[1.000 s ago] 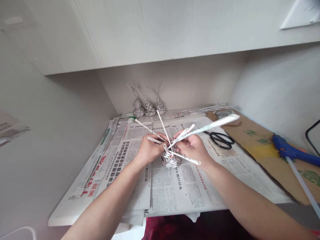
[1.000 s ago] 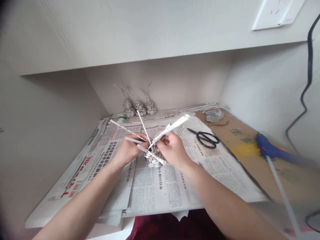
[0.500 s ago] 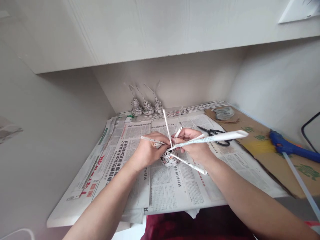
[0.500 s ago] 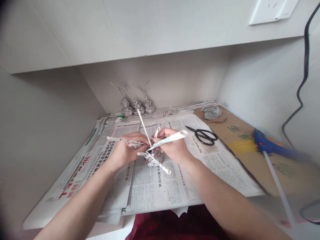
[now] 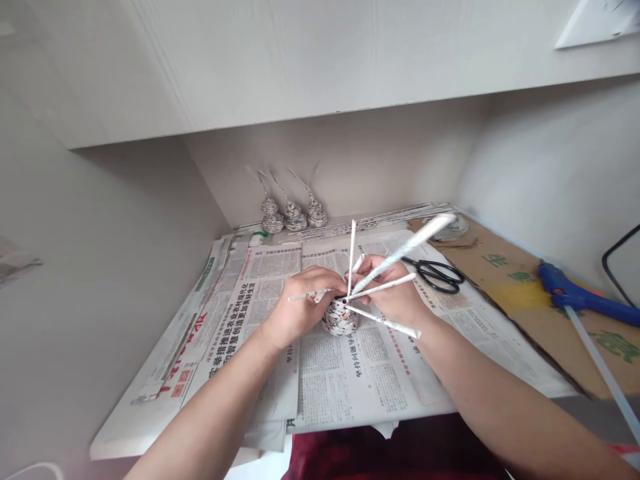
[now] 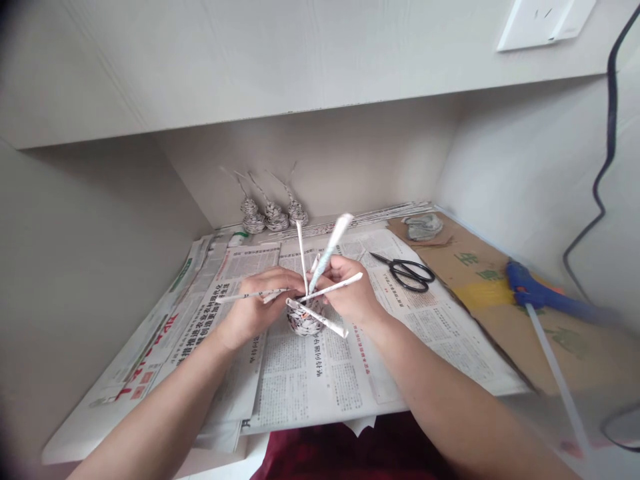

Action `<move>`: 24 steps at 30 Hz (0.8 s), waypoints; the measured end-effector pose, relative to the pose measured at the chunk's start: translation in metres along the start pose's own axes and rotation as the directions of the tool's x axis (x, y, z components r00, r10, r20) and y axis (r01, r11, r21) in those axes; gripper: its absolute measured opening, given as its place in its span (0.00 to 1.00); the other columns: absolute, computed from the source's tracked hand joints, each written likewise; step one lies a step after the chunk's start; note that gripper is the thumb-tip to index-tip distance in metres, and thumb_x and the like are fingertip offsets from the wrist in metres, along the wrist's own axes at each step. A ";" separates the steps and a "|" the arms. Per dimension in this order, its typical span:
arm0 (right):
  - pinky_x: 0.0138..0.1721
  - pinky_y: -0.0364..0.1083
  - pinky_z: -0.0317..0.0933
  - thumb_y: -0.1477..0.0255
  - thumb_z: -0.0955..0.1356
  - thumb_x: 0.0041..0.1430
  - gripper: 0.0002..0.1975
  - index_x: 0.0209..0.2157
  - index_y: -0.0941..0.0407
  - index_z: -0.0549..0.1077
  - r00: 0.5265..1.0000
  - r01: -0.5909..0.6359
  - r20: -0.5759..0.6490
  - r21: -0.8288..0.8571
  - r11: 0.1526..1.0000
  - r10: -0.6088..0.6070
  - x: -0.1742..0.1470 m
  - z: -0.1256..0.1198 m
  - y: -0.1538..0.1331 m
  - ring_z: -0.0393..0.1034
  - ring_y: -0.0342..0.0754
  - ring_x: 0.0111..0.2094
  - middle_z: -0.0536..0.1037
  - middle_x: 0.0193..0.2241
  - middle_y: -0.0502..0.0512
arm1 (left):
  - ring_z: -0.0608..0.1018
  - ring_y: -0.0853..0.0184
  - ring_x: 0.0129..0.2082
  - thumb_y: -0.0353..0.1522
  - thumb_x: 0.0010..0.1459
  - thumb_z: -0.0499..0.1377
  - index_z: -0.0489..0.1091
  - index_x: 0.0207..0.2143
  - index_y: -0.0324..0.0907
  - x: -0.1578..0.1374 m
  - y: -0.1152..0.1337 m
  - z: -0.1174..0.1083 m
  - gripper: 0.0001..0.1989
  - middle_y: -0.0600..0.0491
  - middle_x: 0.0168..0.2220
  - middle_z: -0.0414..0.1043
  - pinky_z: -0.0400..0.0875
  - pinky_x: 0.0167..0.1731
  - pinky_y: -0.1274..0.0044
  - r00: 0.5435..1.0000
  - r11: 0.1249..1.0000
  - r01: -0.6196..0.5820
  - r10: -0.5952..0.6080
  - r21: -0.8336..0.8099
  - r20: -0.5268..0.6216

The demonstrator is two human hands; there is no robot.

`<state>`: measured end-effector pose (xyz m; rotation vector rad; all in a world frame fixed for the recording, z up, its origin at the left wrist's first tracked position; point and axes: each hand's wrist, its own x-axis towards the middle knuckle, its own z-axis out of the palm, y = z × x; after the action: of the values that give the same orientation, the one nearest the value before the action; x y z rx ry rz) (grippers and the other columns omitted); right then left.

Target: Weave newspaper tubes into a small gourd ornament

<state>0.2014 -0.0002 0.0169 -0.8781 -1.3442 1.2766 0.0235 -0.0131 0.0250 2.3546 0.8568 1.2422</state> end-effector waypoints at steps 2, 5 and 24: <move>0.17 0.39 0.57 0.69 0.74 0.47 0.11 0.23 0.58 0.69 1.000 0.007 0.010 0.012 1.000 -0.007 -0.001 0.001 -0.001 0.63 0.39 0.16 0.72 0.17 0.46 | 0.77 0.67 0.36 0.23 0.57 0.56 0.75 0.33 0.41 0.001 0.002 -0.002 0.09 0.50 0.34 0.77 0.71 0.40 0.73 1.000 0.999 -0.018 0.017 0.030 0.023; 0.18 0.40 0.58 0.68 0.74 0.46 0.11 0.23 0.58 0.70 1.000 0.005 0.007 0.046 0.999 -0.005 -0.002 0.002 -0.002 0.64 0.39 0.17 0.72 0.17 0.46 | 0.76 0.67 0.35 0.24 0.58 0.56 0.74 0.33 0.41 0.002 0.004 -0.004 0.08 0.50 0.33 0.77 0.70 0.39 0.73 0.998 0.997 -0.040 0.037 0.063 0.053; 0.24 0.43 0.64 0.66 0.73 0.48 0.11 0.24 0.57 0.71 0.999 0.051 0.003 -0.020 0.999 -0.051 0.002 -0.002 -0.004 0.69 0.42 0.21 0.74 0.19 0.49 | 0.77 0.65 0.36 0.27 0.57 0.58 0.74 0.32 0.41 -0.001 -0.004 0.006 0.05 0.50 0.34 0.77 0.70 0.41 0.72 0.995 0.997 0.068 -0.065 0.038 -0.070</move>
<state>0.2039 0.0013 0.0206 -0.8507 -1.3749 1.2277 0.0272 -0.0109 0.0192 2.3060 0.9833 1.2975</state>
